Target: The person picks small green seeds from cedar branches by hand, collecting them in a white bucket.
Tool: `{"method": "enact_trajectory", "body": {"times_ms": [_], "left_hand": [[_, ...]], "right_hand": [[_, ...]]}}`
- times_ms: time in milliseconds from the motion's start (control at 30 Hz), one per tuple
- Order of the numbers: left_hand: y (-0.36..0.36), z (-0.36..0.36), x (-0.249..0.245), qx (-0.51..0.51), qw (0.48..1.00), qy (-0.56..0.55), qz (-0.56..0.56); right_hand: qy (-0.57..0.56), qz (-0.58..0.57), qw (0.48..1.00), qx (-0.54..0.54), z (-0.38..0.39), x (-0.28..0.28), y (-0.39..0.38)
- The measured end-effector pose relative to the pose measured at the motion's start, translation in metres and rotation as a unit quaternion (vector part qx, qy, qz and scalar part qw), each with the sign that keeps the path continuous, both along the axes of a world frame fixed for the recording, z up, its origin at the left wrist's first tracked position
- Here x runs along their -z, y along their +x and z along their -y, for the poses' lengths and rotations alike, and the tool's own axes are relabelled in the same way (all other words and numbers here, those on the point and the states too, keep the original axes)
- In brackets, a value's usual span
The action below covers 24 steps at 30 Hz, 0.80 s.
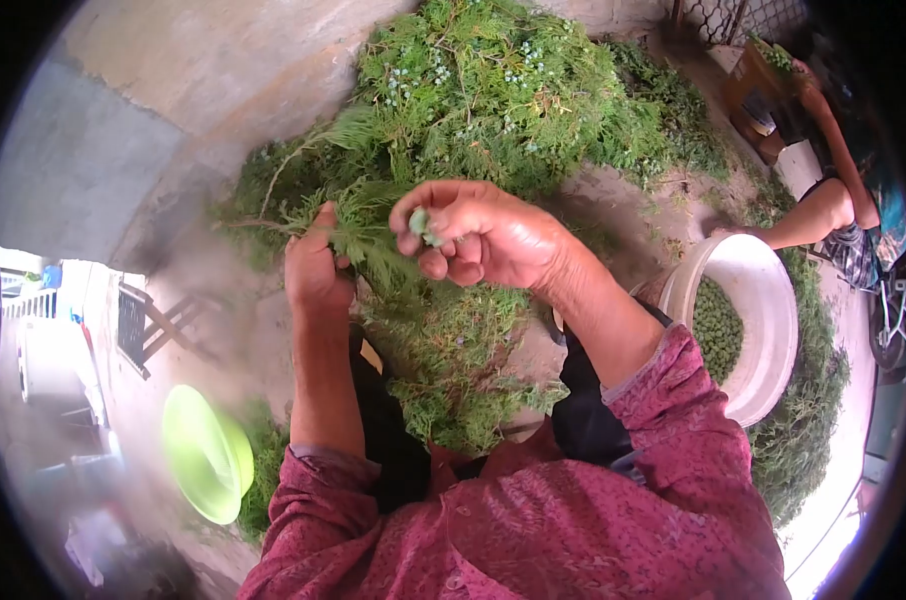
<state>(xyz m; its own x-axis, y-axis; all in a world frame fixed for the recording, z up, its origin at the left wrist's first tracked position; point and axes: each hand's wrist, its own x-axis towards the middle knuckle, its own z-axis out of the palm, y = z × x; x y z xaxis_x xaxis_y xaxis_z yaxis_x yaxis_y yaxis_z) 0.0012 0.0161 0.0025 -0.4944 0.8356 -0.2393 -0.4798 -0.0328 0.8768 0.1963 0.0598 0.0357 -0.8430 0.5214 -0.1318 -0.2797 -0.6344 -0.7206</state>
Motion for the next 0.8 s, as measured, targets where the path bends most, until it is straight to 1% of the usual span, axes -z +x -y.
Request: {"method": "enact_trajectory", "body": {"times_ms": [33,67,133,200,267,300,333,400,533,600,633,700,733,767,800], "left_hand": [[-0.006,-0.001,0.009,0.015,1.000,0.001,0.021],[-0.006,-0.002,0.011,0.015,1.000,0.001,0.021],[-0.003,-0.005,0.013,-0.031,0.999,-0.030,0.033],[-0.001,-0.006,0.013,-0.037,0.998,-0.028,0.039],[-0.001,-0.006,0.013,-0.044,0.998,-0.027,0.044],[-0.001,-0.006,0.015,-0.041,0.998,-0.029,0.039],[-0.001,-0.007,0.015,-0.039,0.998,-0.031,0.034],[0.001,-0.008,0.014,-0.045,0.998,-0.031,0.029],[-0.001,-0.009,0.017,-0.044,0.999,-0.025,0.021],[0.001,-0.008,0.014,-0.042,0.999,-0.025,0.022],[0.003,-0.007,0.013,-0.041,0.999,-0.027,0.023],[0.007,-0.007,0.012,-0.041,0.999,-0.028,0.018],[0.009,-0.007,0.012,-0.042,0.999,-0.030,0.013],[0.010,-0.007,0.013,-0.042,0.999,-0.030,0.013],[0.011,-0.006,0.014,-0.042,0.998,-0.041,-0.003]], "right_hand": [[0.008,-0.036,0.999,-0.008,-0.003,0.003,0.002],[0.007,-0.035,0.999,-0.009,-0.004,0.003,0.002],[0.020,0.019,0.999,0.023,-0.004,0.002,0.001],[0.032,0.040,0.999,0.012,-0.003,0.005,-0.001],[0.107,0.095,0.990,-0.003,0.005,0.004,-0.007],[0.104,0.121,0.987,0.015,0.009,0.006,-0.010],[0.104,0.121,0.987,0.015,0.008,0.006,-0.010],[0.089,0.115,0.988,0.053,0.005,0.006,-0.010],[0.060,0.085,0.991,0.079,-0.001,0.015,-0.007],[0.177,0.197,0.954,0.137,0.005,0.015,-0.016],[0.178,0.197,0.954,0.138,0.007,0.018,-0.020],[0.327,0.242,0.901,0.152,0.011,0.029,-0.028],[0.327,0.242,0.901,0.152,0.010,0.033,-0.031],[0.464,0.260,0.824,0.196,0.010,0.038,-0.033],[0.587,0.271,0.726,0.235,0.009,0.042,-0.035]]}}
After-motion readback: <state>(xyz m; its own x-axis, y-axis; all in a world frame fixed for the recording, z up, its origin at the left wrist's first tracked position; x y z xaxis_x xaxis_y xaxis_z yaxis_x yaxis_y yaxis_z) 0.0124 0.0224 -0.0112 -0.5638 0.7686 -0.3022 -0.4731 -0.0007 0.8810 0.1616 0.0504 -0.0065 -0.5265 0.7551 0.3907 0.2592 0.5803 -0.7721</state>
